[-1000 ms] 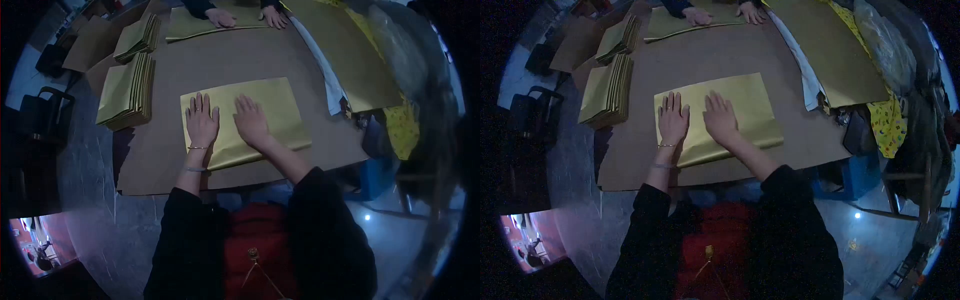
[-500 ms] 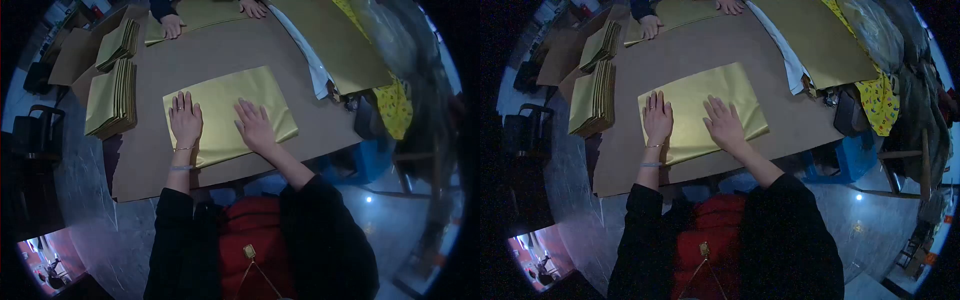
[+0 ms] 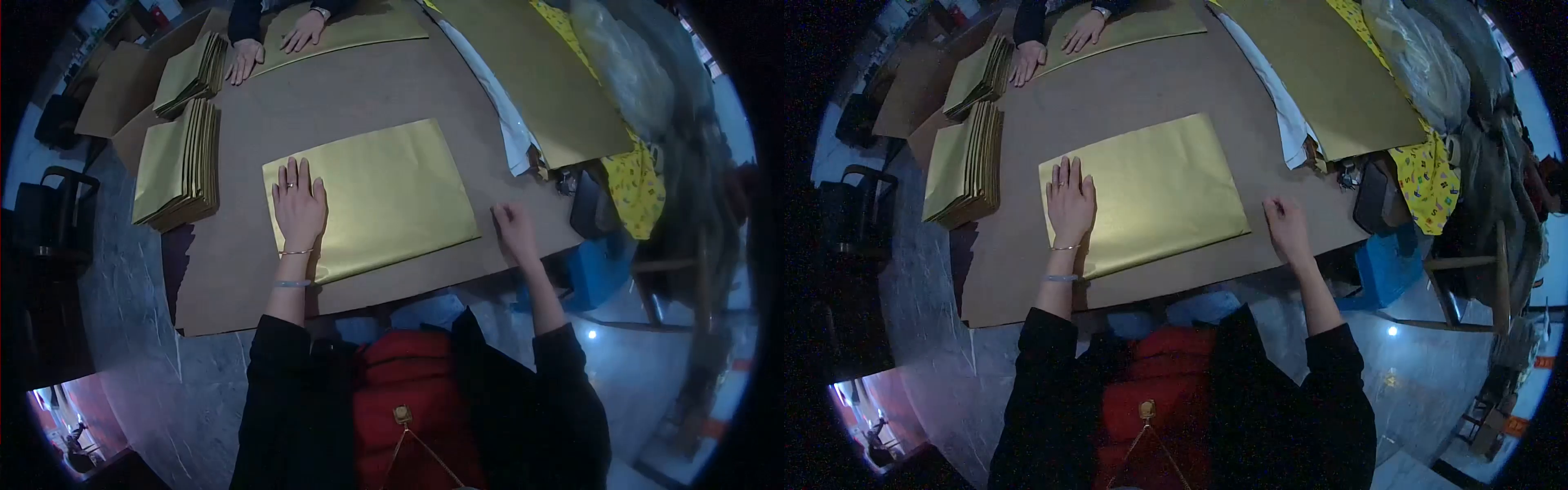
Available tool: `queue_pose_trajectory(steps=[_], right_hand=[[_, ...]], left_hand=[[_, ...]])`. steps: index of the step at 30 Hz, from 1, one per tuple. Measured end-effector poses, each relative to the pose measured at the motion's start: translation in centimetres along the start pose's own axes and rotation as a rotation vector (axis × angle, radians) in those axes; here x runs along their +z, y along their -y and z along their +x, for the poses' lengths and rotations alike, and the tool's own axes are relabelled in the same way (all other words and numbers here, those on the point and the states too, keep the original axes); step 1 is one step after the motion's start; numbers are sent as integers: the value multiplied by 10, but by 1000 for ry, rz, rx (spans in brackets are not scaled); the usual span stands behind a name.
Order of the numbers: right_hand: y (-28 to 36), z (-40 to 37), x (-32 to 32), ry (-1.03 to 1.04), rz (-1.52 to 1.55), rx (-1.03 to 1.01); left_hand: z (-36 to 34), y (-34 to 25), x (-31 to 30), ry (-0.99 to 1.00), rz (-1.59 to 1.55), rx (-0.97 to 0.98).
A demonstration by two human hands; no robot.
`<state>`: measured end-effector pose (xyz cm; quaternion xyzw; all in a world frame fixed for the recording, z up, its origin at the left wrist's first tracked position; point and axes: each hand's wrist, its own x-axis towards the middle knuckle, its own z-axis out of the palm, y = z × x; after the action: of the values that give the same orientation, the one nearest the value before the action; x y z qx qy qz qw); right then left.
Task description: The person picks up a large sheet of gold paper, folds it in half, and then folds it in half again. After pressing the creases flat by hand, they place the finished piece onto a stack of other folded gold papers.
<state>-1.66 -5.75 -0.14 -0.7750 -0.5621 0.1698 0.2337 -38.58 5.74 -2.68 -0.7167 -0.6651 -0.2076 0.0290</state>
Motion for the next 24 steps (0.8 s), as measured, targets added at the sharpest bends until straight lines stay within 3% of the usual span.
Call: queue_pose_trajectory(steps=[2, 9, 11, 13, 14, 17, 18, 22, 23, 24], right_hand=[[-3, -12, -3, 204, 150, 51], [17, -12, -12, 364, 134, 210], [10, -8, -6, 374, 266, 252], [33, -7, -22, 528, 106, 230], [22, -8, -10, 428, 58, 154], [12, -5, -5, 400, -30, 40], [23, -2, -11, 498, -70, 190], [27, 13, -23, 629, -163, 94], [21, 15, -22, 627, -164, 88], [16, 18, -25, 477, -350, -71]], left_hand=[[1, -1, -2, 17, 16, 0], [0, 0, 1, -51, 13, 29], [0, -2, -3, -36, 5, 18], [0, 0, 0, -39, 9, 27], [-1, 1, 1, -47, 7, 35], [0, 1, 0, -47, 4, 38], [0, -1, -2, -43, 20, 28], [0, -1, -1, -49, 25, 35], [0, -1, -2, -55, 27, 32], [0, 0, -1, -60, 20, 37]])
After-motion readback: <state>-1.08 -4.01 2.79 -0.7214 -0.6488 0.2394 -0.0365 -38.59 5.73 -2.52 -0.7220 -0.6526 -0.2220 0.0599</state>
